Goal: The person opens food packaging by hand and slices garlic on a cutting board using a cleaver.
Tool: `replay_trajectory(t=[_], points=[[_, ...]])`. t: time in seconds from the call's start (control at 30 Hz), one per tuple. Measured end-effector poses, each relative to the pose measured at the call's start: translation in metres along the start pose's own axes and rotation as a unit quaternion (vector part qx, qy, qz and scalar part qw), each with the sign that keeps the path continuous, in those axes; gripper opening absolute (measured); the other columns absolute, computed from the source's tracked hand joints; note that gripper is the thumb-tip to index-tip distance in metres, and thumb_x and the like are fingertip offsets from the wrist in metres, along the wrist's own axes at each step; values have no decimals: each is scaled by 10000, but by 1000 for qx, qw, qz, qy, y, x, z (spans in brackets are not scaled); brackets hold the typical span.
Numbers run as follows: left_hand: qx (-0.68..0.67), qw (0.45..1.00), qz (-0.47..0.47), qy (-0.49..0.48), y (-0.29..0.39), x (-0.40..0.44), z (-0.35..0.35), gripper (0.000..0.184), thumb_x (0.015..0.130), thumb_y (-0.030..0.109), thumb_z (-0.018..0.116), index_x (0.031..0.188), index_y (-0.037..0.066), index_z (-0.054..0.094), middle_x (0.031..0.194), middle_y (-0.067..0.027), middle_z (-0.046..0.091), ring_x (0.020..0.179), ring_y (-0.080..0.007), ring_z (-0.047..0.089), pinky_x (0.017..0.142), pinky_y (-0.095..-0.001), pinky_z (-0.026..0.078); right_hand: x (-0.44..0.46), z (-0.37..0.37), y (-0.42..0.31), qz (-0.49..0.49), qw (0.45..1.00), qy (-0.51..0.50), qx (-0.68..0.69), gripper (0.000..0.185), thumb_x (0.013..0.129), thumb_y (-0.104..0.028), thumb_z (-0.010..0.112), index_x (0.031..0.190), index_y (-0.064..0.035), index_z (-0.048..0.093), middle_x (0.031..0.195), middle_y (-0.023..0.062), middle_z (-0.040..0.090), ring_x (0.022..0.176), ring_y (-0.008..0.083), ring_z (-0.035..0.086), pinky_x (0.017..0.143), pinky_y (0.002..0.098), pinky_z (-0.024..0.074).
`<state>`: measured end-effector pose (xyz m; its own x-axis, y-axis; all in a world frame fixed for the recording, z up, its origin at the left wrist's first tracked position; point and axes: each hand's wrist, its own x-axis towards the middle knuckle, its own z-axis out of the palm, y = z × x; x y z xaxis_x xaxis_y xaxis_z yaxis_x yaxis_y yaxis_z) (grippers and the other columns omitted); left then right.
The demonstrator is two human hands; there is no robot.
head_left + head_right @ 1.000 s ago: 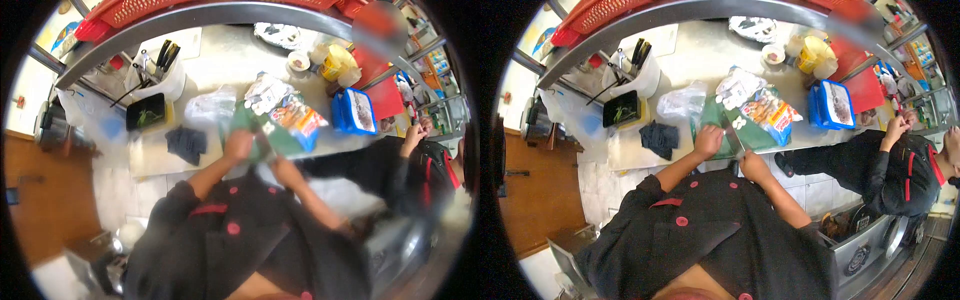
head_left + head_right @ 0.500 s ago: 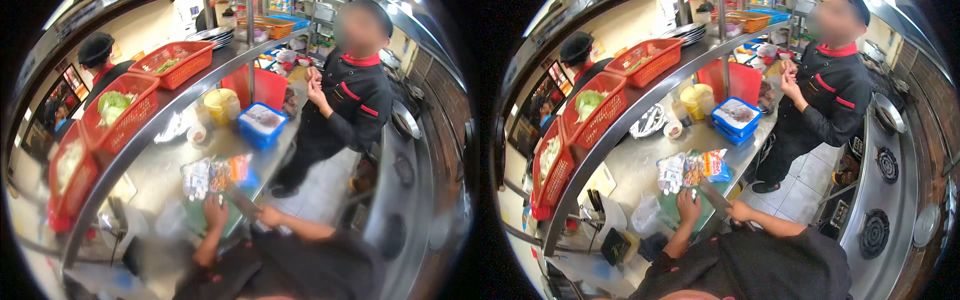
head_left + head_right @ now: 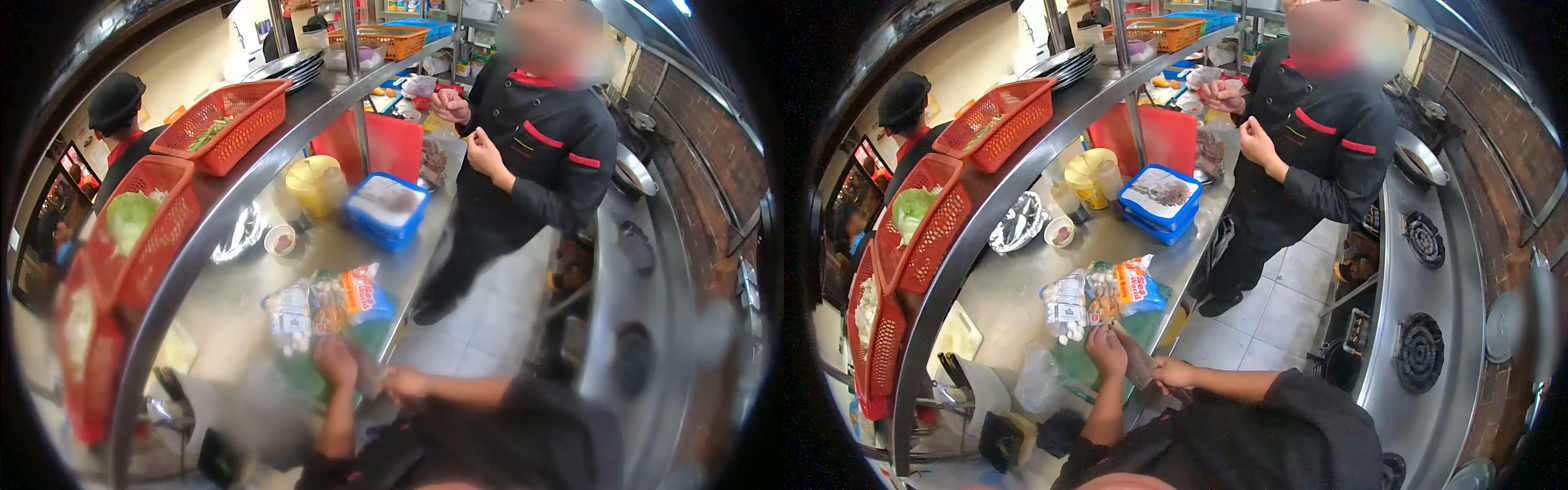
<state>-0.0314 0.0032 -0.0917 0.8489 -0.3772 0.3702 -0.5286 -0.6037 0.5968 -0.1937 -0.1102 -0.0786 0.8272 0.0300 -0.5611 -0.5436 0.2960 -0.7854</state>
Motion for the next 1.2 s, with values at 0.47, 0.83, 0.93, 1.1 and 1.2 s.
replay_trajectory(t=[0.47,0.83,0.93,1.1,1.2], points=[[-83,938,-127,312,29,-19,-103,277,830,70,684,1103,54,644,1228,-179,576,1170,-339,519,996,-411,407,-42,73,-132,-3,943,-131,-305,144,974,-110,515,1081,-14,516,621,33,535,472,143,566,438,291,454],[-68,912,-167,368,-130,17,-119,168,845,138,664,958,13,663,991,-181,656,969,-355,611,900,-452,468,61,170,-130,19,937,-135,-321,222,934,-169,538,1016,34,500,655,79,548,464,174,577,430,341,478],[-135,911,-192,339,-145,52,-97,164,849,149,642,947,20,664,989,-185,655,923,-373,613,854,-465,478,74,162,-139,-24,926,-88,-366,245,919,-179,550,948,57,491,648,102,549,473,194,587,433,357,485],[78,964,-168,192,-176,54,-72,195,837,164,583,944,32,681,997,-200,657,997,-389,584,898,-485,450,47,115,-152,-84,918,-36,-386,243,937,-196,548,899,39,502,621,102,574,481,180,594,471,348,480],[184,969,-147,82,-165,52,-89,214,807,177,597,936,33,688,1000,-193,659,1006,-386,581,901,-499,439,3,60,-155,-63,911,-12,-407,250,942,-233,570,912,16,558,624,83,591,490,164,595,498,345,478]])
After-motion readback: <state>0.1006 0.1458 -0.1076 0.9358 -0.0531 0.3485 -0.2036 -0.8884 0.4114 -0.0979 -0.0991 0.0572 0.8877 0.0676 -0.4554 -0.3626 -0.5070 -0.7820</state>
